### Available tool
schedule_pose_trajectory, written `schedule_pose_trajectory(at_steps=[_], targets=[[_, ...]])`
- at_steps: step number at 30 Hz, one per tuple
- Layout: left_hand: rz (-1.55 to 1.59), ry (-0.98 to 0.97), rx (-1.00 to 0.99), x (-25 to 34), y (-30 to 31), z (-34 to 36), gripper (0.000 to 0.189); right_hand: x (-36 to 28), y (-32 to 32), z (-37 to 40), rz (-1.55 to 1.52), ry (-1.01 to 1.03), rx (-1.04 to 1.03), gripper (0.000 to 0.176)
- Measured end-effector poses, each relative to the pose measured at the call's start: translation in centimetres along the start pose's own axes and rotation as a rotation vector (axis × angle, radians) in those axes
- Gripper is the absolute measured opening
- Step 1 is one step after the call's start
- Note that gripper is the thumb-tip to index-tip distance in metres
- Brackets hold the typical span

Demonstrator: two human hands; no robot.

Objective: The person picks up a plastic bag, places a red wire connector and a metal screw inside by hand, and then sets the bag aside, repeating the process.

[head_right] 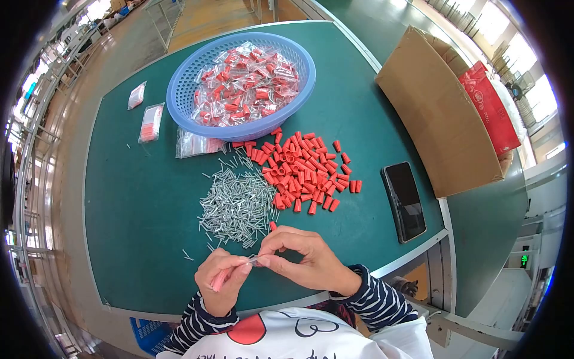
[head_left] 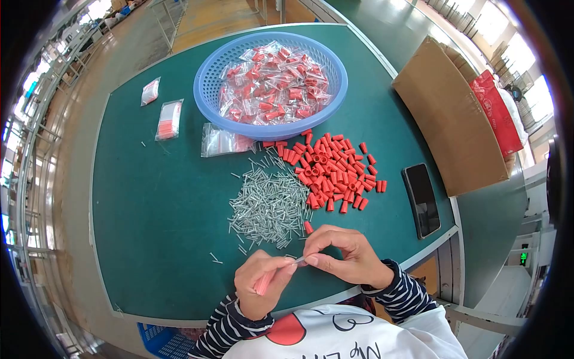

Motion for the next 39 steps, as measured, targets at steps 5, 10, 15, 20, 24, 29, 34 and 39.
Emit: schedule_pose_trajectory(at_steps=[5, 10, 15, 20, 24, 29, 34, 39], targets=[[-0.018, -0.027, -0.001, 0.0, 0.2, 0.0, 0.013, -0.5, -0.1, -0.2, 0.125, 0.039, 0.037, 0.009], [0.010, 0.117, -0.036, -0.2, -0.1, 0.0, 0.011, -1.2, 0.0, -0.6, 0.154, 0.052, -0.021, 0.009], [-0.003, 0.023, -0.030, -0.5, -0.2, 0.0, 0.012, -1.0, -0.8, -1.2, 0.156, -0.057, -0.167, 0.007], [0.292, 0.203, 0.139, -1.3, -0.4, 0.2, 0.021, -1.7, 0.9, -4.0, 0.132, -0.007, -0.032, 0.003], [0.299, 0.367, 0.077, -3.8, 0.1, 1.9, 0.038, -4.8, 4.8, -6.6, -0.301, 0.082, 0.445, 0.014], [0.293, 0.304, 0.252, -2.0, 0.7, 0.6, 0.047, -1.6, 0.8, -4.7, 0.195, -0.039, 0.001, 0.018], [0.412, 0.193, 0.218, -1.7, -0.8, 0.4, 0.046, -0.3, -4.2, -3.0, 0.243, 0.008, -0.126, 0.016], [0.519, 0.161, 0.152, -1.3, -1.6, 0.2, 0.044, 0.7, -3.9, -2.4, 0.156, 0.063, -0.094, 0.017]])
Point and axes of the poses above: each hand's wrist, its own z-axis away from the middle knuckle, its own y-axis out of the back of the hand, x = y × z, the point moved 7 cm from there along -z, towards the middle knuckle, and after that the axes turned 3 degrees about -y, right-handed, at the moved point
